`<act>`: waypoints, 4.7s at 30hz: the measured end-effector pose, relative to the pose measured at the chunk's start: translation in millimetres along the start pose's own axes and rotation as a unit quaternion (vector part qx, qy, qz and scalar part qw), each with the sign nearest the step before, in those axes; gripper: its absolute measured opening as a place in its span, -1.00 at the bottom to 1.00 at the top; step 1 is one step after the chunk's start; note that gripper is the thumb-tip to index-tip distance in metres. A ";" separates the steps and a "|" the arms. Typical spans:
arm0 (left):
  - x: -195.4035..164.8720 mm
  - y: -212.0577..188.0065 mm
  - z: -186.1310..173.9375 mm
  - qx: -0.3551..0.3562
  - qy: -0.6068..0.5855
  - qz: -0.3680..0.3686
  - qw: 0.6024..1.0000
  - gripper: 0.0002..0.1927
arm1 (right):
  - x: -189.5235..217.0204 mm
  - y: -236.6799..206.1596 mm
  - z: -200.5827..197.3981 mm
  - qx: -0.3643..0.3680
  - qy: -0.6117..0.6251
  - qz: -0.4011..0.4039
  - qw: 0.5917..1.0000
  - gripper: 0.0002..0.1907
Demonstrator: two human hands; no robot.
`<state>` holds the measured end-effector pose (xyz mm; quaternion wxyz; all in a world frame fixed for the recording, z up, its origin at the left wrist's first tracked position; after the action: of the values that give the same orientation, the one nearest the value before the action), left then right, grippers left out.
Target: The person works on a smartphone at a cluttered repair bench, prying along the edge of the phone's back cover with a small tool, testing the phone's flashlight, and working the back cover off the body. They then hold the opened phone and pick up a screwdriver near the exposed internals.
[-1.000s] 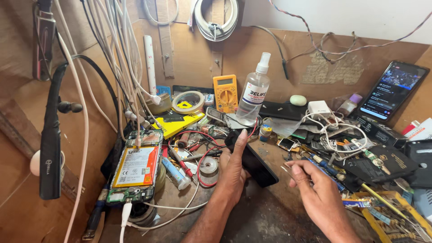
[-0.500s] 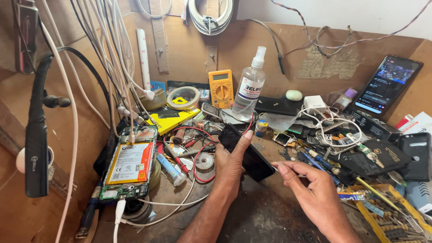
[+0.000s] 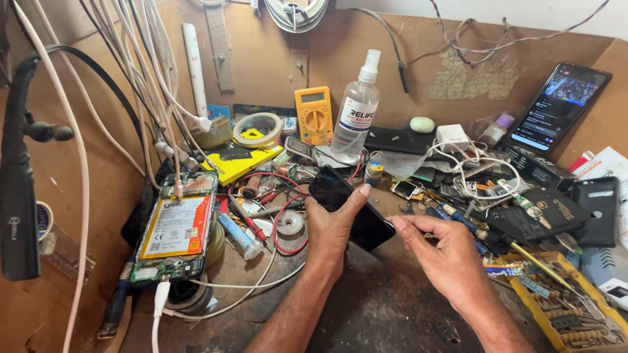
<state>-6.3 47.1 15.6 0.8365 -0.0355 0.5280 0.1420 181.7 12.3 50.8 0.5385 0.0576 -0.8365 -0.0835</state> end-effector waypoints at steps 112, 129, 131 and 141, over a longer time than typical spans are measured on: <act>1.0 1.4 -4.2 -0.005 0.109 0.049 0.993 -0.16 | 41.4 -19.9 9.1 -0.137 -0.137 -0.074 0.978 -0.77; 6.0 3.0 -1.7 0.020 -0.052 0.015 0.998 -0.29 | -5.0 -19.5 -7.0 -0.080 -0.033 0.017 0.996 -0.68; 4.4 3.5 -2.2 0.015 -0.046 0.019 0.999 -0.29 | -7.3 -17.8 -3.2 -0.074 -0.022 0.011 0.997 -0.68; -6.0 -4.2 1.1 0.040 -0.043 0.021 0.998 -0.26 | -3.3 -14.6 2.3 -0.055 -0.002 0.007 0.998 -0.69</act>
<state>-6.6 42.0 21.1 0.8563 0.0151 0.4970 0.1397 181.1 -1.2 44.0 0.5399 0.0216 -0.8320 -0.1256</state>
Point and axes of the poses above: each hand's wrist, its own y-axis towards the middle knuckle, its own z-axis out of the palm, x = y × z, the point moved 6 cm from there along y, towards the middle knuckle, and after that the axes turned 4 degrees about y, right-handed, at the moved point
